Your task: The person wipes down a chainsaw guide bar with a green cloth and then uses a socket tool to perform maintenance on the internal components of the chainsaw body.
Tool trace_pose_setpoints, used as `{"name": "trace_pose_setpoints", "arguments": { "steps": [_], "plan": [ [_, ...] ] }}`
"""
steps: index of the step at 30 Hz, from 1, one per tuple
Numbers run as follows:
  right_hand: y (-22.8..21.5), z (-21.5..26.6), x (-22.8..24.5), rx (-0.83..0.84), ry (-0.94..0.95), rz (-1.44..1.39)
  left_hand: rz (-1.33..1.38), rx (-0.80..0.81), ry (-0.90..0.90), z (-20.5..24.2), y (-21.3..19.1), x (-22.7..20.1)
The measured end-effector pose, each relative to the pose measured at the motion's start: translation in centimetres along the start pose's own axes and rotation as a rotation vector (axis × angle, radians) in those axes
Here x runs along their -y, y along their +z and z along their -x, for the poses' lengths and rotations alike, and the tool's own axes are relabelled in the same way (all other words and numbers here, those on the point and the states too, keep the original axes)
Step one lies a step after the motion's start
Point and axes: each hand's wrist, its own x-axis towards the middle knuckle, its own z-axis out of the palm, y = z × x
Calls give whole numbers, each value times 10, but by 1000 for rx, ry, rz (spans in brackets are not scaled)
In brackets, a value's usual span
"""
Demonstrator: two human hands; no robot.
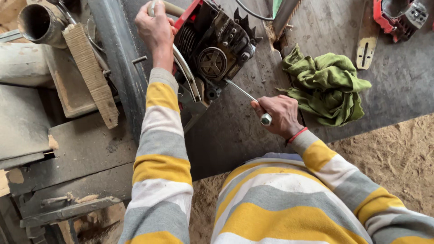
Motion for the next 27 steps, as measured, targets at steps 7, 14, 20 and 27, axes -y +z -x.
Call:
{"name": "trace_pose_setpoints", "arguments": {
  "steps": [7,14,20,27],
  "plan": [
    [-24,-20,12,-80,144,30,8,25,71,-4,1,3],
    [-54,-50,37,58,88,173,-81,37,98,-7,1,14],
    [-57,-72,66,185,42,415,-105,64,132,-6,0,15],
    [-57,-84,87,293,-32,606,-107,59,165,3,2,9]
  ]
}}
